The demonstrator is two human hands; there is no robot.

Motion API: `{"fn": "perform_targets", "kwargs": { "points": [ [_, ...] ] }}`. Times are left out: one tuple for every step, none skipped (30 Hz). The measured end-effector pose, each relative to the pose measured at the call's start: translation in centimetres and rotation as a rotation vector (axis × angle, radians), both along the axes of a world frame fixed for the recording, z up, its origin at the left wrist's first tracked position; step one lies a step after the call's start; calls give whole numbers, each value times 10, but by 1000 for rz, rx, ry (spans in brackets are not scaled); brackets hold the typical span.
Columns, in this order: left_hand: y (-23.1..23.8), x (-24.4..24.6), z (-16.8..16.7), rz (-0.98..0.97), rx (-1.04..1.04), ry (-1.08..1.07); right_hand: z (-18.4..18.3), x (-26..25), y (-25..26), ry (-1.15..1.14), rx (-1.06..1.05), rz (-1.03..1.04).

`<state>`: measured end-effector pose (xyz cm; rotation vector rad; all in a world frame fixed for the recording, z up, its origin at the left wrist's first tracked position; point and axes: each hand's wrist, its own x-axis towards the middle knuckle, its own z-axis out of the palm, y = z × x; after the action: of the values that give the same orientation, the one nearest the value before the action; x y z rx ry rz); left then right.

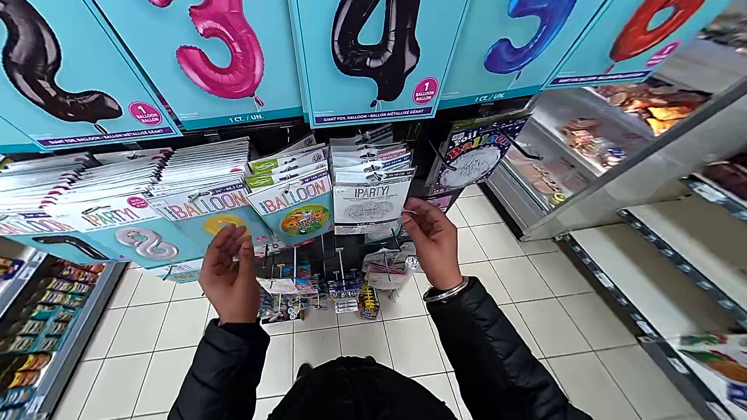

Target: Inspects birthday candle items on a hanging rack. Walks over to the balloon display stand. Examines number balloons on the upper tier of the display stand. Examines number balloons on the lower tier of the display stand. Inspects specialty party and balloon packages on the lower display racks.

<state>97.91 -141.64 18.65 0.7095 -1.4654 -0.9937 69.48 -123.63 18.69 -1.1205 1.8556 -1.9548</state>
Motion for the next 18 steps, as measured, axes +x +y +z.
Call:
{"fn": "perform_targets", "kwargs": {
  "points": [
    [7,3,-5,2,16,9,-1,-2,-3,0,-5,22],
    [14,6,-10,1,37,13,-3,-3,-6,-8,-10,38],
    [21,9,-14,3,66,10,-4,-4,-8,-20,-15,54],
    [27,12,-17,8,97,10,-4,-5,-10,-31,-19,69],
    [31,14,-20,12,116,11,-5,-6,-12,-47,-18,89],
    [35,16,-23,20,134,11,-5,-7,-13,-65,-16,119],
    [37,17,-24,30,149,11,-5,-9,-14,-86,-16,158],
    [40,18,-24,43,161,10,-5,-10,-16,-105,-18,201],
    [41,18,-24,49,168,10,-5,-11,-16,-121,-17,234],
    [42,18,-23,46,171,10,-5,-11,-16,-132,-17,249],
    [43,18,-21,43,168,13,-5,-10,-16,-139,-19,246],
    [44,17,-19,35,164,18,-5,-9,-16,-138,-21,231],
    [45,16,-17,28,161,23,-4,-9,-15,-134,-27,216],
    [46,15,-16,25,159,27,-4,-9,-14,-136,-32,204],
    [47,14,-15,25,159,31,-3,-10,-11,-140,-33,203],
    [48,12,-15,23,157,35,-1,-11,-7,-152,-39,211],
    [49,10,-14,18,157,37,1,-12,-2,-165,-51,226],
    [51,8,-14,7,161,38,5,-12,3,-175,-70,249]
  ]
}}
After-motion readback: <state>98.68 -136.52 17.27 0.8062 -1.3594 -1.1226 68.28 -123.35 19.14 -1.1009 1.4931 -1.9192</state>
